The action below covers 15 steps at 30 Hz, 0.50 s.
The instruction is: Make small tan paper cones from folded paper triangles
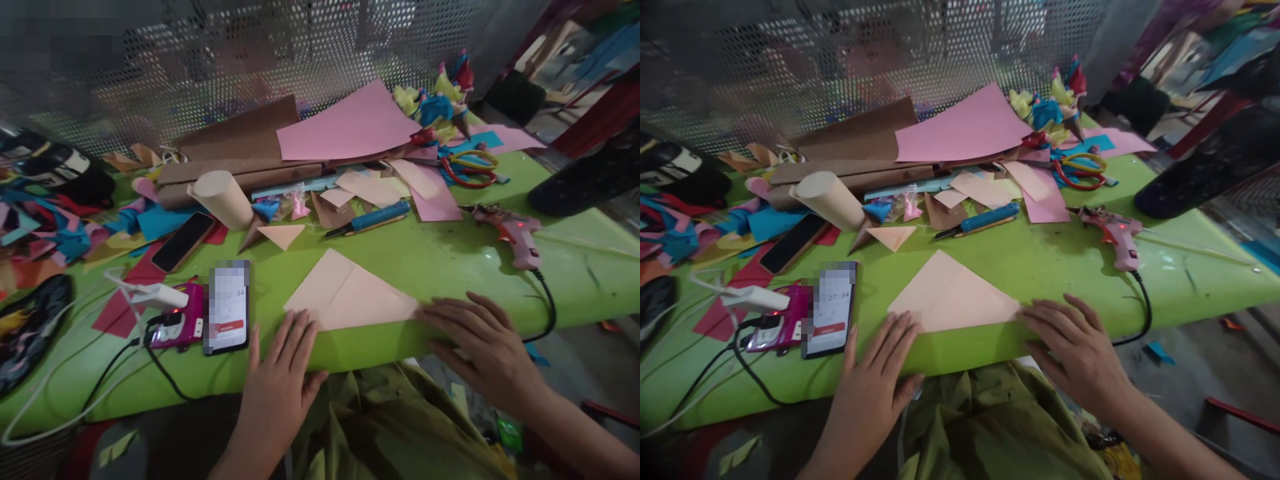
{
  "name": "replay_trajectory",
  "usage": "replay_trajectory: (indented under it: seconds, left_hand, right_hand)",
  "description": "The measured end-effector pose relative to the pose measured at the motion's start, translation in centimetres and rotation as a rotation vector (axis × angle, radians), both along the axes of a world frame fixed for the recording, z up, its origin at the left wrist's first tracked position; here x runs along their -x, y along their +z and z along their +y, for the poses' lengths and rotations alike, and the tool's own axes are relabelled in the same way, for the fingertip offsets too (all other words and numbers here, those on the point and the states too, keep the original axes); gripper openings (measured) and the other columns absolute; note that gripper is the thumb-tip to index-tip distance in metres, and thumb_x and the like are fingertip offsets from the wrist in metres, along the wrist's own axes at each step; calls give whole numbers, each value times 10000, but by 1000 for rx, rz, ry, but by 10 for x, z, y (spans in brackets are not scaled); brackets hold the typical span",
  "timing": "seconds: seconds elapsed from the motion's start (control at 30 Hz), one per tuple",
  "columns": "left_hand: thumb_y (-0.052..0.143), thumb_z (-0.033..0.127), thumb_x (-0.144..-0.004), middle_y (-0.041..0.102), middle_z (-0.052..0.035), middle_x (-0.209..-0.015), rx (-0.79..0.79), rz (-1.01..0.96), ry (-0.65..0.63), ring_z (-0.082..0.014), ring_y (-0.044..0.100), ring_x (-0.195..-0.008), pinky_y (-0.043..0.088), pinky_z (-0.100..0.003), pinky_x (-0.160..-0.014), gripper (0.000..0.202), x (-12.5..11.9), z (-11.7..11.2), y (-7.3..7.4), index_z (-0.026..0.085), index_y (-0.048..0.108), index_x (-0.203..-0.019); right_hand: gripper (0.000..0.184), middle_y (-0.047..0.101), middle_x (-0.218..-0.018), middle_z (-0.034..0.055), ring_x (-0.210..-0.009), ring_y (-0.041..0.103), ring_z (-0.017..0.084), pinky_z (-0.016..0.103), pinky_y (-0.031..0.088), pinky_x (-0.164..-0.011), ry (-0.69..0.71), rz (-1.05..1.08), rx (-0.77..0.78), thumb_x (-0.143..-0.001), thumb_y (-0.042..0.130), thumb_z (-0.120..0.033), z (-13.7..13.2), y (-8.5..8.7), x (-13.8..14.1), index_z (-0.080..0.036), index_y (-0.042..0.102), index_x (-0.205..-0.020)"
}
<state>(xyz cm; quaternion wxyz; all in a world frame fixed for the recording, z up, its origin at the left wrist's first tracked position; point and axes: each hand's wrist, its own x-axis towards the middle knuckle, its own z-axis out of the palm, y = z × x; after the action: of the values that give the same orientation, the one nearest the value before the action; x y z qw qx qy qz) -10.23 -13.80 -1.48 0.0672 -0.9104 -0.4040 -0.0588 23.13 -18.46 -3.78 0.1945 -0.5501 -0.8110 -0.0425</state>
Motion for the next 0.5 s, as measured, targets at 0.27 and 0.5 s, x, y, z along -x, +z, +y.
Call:
replay_trajectory:
  seconds: [0.27, 0.5]
  left_hand:
    - [441, 413, -1000, 466, -95, -1559, 40, -55, 91, -312, 483, -1327, 373, -472, -1078, 612, -25, 0, 7, 167, 357, -1555]
    - [457, 508, -984, 500, -54, -1536, 182, -124, -5, -285, 505, -1267, 448, -445, -976, 579, -48, -16, 7, 256, 446, -1505]
  right_hand:
    - [559, 732, -1257, -5, -1103, 687, 178, 402, 451, -1043, 198, 22, 1, -952, 511, -96, -11, -14, 3, -353, 507, -1448]
    - [318, 780, -1137, 27, -1095, 687, 159, 344, 481, -992, 500, 167, -6, -990, 476, -138, -16, -5, 46, -230, 691, -1206]
